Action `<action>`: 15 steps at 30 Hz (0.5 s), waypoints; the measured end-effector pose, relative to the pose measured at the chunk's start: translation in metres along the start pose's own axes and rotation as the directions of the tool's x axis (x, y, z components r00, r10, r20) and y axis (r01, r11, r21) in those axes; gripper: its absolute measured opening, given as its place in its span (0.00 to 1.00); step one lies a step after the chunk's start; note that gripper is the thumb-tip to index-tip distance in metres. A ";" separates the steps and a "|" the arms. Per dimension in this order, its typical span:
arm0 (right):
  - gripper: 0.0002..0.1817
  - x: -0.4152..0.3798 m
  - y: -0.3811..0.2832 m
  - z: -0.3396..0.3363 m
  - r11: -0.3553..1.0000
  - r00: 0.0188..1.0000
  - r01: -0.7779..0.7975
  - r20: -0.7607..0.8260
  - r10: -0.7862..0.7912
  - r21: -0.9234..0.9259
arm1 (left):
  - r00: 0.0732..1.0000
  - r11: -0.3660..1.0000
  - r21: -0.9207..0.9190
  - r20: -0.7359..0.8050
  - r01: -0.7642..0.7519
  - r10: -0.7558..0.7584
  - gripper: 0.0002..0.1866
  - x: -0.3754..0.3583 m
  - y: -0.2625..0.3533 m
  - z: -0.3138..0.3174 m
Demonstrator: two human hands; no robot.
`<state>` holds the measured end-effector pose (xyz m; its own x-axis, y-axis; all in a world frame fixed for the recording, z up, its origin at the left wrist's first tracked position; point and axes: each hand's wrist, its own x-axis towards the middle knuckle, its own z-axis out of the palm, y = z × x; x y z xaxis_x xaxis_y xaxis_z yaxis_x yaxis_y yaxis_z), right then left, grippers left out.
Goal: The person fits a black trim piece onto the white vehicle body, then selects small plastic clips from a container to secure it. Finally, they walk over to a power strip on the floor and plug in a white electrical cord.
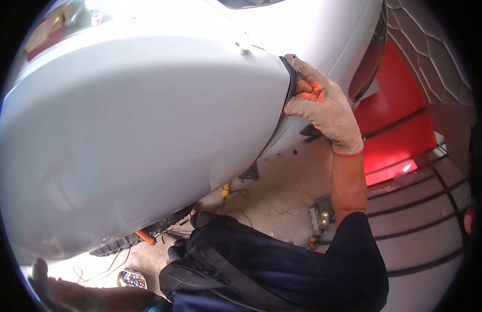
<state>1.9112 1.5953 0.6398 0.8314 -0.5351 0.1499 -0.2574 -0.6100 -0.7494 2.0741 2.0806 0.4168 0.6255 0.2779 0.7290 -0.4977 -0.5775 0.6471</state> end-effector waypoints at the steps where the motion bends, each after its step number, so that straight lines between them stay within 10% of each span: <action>1: 0.41 -0.002 0.000 0.001 1.000 1.000 -0.013 -0.014 0.013 0.015 | 0.997 0.991 -0.129 -0.077 -0.035 0.025 0.25 0.008 -0.006 0.000; 5: 0.41 -0.006 -0.012 0.002 0.991 0.995 -0.073 -0.072 0.064 -0.116 | 0.906 0.808 -0.537 -0.423 -0.242 -0.010 0.26 0.024 -0.025 0.004; 15: 0.41 -0.009 -0.013 0.005 0.998 0.999 -0.019 -0.028 0.020 0.058 | 0.865 0.960 -0.167 -0.488 -0.227 0.119 0.26 0.043 -0.004 0.020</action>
<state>1.9096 1.6107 0.6447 0.8120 -0.5634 0.1527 -0.2441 -0.5653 -0.7879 2.1153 2.0791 0.4411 0.1881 0.5459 0.8164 -0.7198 -0.4890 0.4928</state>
